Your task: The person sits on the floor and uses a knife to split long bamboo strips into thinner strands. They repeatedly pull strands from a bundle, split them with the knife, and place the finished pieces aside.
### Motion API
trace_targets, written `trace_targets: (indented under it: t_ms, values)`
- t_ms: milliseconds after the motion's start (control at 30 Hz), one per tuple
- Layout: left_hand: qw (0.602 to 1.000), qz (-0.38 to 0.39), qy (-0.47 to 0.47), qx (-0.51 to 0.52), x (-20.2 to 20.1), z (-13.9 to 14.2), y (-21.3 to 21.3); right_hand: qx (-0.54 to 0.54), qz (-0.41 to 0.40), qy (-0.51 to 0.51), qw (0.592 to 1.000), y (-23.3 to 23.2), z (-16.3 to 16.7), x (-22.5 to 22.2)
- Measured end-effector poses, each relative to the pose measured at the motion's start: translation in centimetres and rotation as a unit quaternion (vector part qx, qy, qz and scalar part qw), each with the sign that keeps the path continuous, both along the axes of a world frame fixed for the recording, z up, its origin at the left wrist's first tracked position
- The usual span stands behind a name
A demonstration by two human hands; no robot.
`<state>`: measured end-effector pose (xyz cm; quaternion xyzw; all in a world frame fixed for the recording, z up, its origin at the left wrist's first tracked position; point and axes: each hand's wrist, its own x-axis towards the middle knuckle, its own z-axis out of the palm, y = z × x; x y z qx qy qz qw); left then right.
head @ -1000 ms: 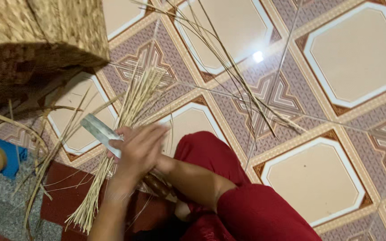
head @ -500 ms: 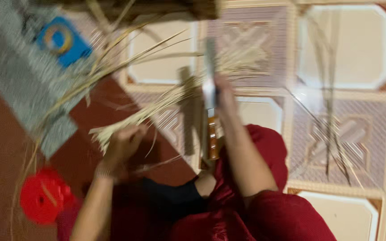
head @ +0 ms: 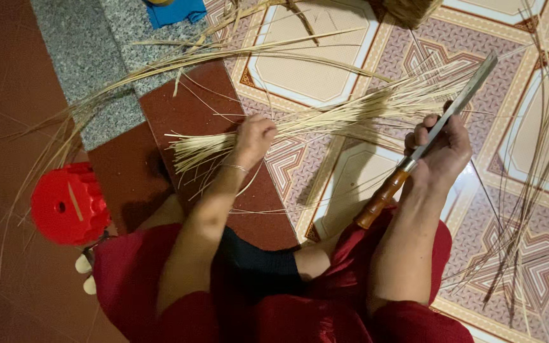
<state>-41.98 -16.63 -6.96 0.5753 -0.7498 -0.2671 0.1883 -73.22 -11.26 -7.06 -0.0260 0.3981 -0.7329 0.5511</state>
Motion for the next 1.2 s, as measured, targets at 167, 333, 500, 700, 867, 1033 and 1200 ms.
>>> trace_targets:
  t_ms: [167,333,500,700,867,1033,1200]
  values:
    - [0.989,-0.028,-0.106,-0.097,-3.5,0.1,-0.7,-0.007,-0.007,-0.005,1.000,0.0,-0.5,-0.7]
    - [0.997,-0.018,-0.073,0.002,-3.6,0.6,-1.0,-0.007,-0.017,0.013,1.000,0.4,-0.7,-1.6]
    - [0.998,-0.003,0.043,0.038,-2.8,1.1,-0.1,-0.075,0.010,-0.003,0.997,0.7,-0.5,-1.6]
    - [0.990,0.060,0.083,0.101,-0.9,3.2,1.2,-0.130,0.108,0.003,0.986,1.5,-0.2,-0.3]
    - [0.985,0.036,0.114,0.122,2.2,5.5,2.0,-0.179,0.243,0.049,0.952,1.4,0.5,3.9]
    - [0.960,0.026,0.234,0.154,5.5,6.5,4.7,-0.105,0.383,0.034,0.917,2.6,2.9,10.8]
    - [0.953,0.015,0.256,0.159,6.4,5.7,7.2,-0.090,0.442,0.035,0.892,4.5,5.1,14.4]
